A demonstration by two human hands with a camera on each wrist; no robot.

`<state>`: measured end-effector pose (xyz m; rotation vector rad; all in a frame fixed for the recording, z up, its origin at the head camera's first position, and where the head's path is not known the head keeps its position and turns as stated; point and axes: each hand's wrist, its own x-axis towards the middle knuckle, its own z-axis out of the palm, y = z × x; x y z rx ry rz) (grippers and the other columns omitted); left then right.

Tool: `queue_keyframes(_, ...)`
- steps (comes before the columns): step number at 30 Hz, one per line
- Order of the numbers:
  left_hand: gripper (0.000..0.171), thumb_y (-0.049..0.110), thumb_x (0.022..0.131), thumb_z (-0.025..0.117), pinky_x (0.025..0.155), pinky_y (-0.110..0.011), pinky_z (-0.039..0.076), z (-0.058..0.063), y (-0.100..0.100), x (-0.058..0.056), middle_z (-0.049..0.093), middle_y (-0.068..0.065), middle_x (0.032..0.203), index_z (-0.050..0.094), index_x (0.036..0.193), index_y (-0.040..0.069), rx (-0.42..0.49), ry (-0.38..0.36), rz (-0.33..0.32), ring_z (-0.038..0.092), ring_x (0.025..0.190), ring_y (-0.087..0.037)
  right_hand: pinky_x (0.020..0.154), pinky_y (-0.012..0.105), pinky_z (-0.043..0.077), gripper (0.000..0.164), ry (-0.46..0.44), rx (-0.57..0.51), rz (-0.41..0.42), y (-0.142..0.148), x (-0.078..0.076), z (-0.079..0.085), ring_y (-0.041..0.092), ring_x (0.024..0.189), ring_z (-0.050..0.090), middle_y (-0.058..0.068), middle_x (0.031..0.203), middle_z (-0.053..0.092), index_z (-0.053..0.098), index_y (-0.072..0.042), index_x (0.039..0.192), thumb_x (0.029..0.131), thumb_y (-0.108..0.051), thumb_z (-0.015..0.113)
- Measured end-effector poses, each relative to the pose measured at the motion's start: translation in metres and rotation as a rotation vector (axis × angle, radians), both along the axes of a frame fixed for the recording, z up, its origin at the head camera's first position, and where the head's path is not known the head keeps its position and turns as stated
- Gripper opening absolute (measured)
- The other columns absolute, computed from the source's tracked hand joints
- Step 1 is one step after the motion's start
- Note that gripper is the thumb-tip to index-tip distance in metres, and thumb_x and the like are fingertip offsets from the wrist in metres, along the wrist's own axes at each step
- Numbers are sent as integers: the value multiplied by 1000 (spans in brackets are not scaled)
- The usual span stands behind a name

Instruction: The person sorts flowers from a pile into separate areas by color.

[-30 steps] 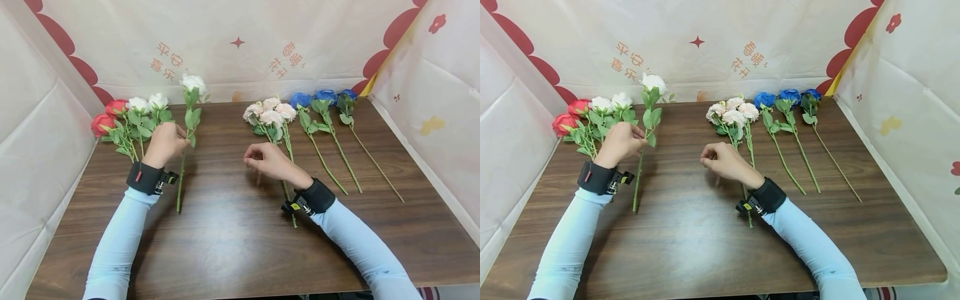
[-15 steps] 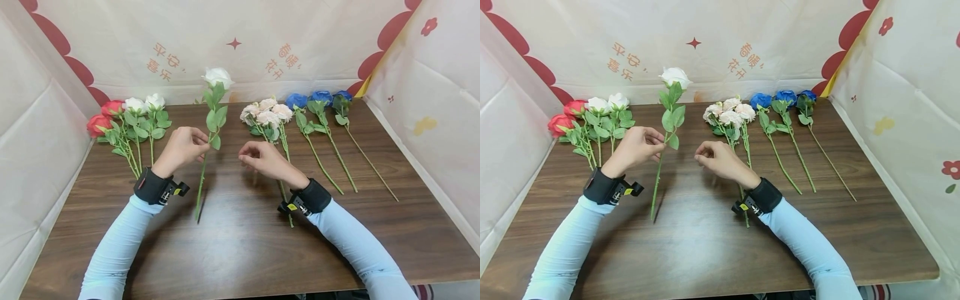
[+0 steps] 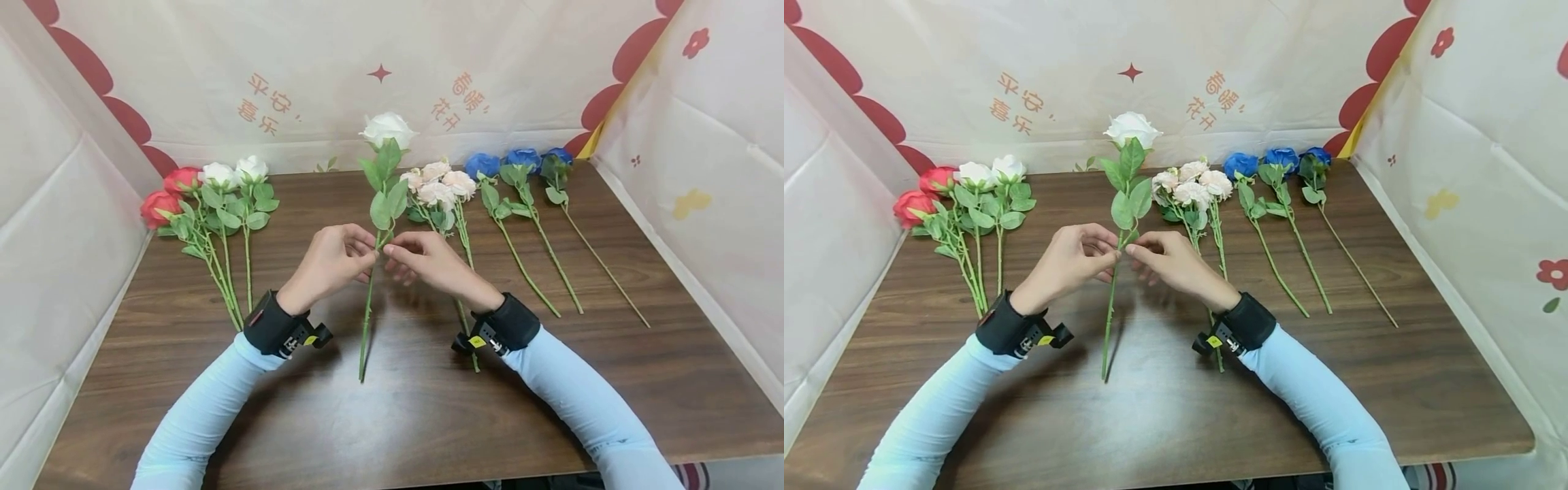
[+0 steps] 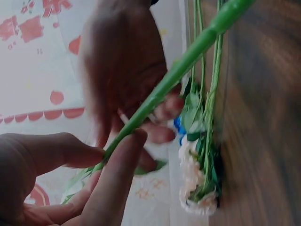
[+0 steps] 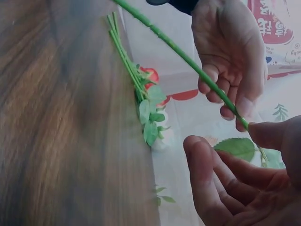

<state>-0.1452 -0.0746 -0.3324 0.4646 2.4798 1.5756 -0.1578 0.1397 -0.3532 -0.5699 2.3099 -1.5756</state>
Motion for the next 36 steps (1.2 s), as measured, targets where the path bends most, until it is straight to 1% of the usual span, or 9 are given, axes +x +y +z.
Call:
queue_keyframes(4,17,6,93,65,70,-45,65,-3,8,7,74,-15,91,69,109,2,18,40,-10,76,70,-29,67,40,65,27,-43,-81,-17,-2,3,2,41,80,74,30,99,73,69,6,108,106,-19,59)
queue_keyframes(8,17,7,96,67,69,-43,65,-7,13,11,75,-16,94,68,111,2,62,58,-12,76,75,-36,66,34,64,23,-63,-145,-64,-2,6,6,26,73,74,18,89,76,69,9,108,103,-13,63)
queue_keyframes(12,17,7,97,70,66,-34,64,-10,16,12,75,-15,97,67,113,2,70,87,0,76,75,-31,65,31,64,21,-65,-184,-103,-1,6,8,22,70,74,7,83,77,69,11,109,101,-8,66)
queue_keyframes(14,16,6,97,70,67,-36,65,-12,16,13,75,-15,97,67,112,2,75,96,9,76,73,-26,64,31,64,20,-69,-202,-109,-2,6,7,22,69,74,6,82,77,69,12,110,100,-5,66)
queue_keyframes(17,15,3,96,71,70,-44,65,-13,17,13,76,-16,96,67,110,2,98,89,18,76,71,-22,64,31,64,19,-81,-232,-110,-3,6,6,21,68,75,5,81,77,67,14,110,99,-2,65)
queue_keyframes(22,13,2,95,72,71,-44,66,-12,18,14,76,-16,96,67,107,2,145,58,20,77,73,-25,68,36,65,20,-116,-272,-121,-4,7,7,16,65,74,5,81,77,65,18,112,98,3,63)
queue_keyframes(26,12,2,95,73,71,-46,65,-13,19,13,76,-16,95,67,106,2,162,62,11,77,73,-26,71,41,65,20,-143,-285,-134,-2,8,8,14,64,74,5,81,76,64,18,112,98,3,63)
queue_keyframes(33,12,3,94,74,69,-46,65,-17,19,9,77,-15,93,68,104,3,154,104,-1,77,73,-26,68,33,65,19,-151,-284,-138,-1,8,8,14,64,74,4,80,76,64,17,111,98,3,63)
queue_keyframes(36,12,3,94,74,67,-43,65,-18,18,8,77,-15,92,68,103,3,159,113,-5,77,71,-25,69,34,65,19,-144,-280,-133,-1,7,8,14,64,74,4,81,76,64,17,111,99,3,63)
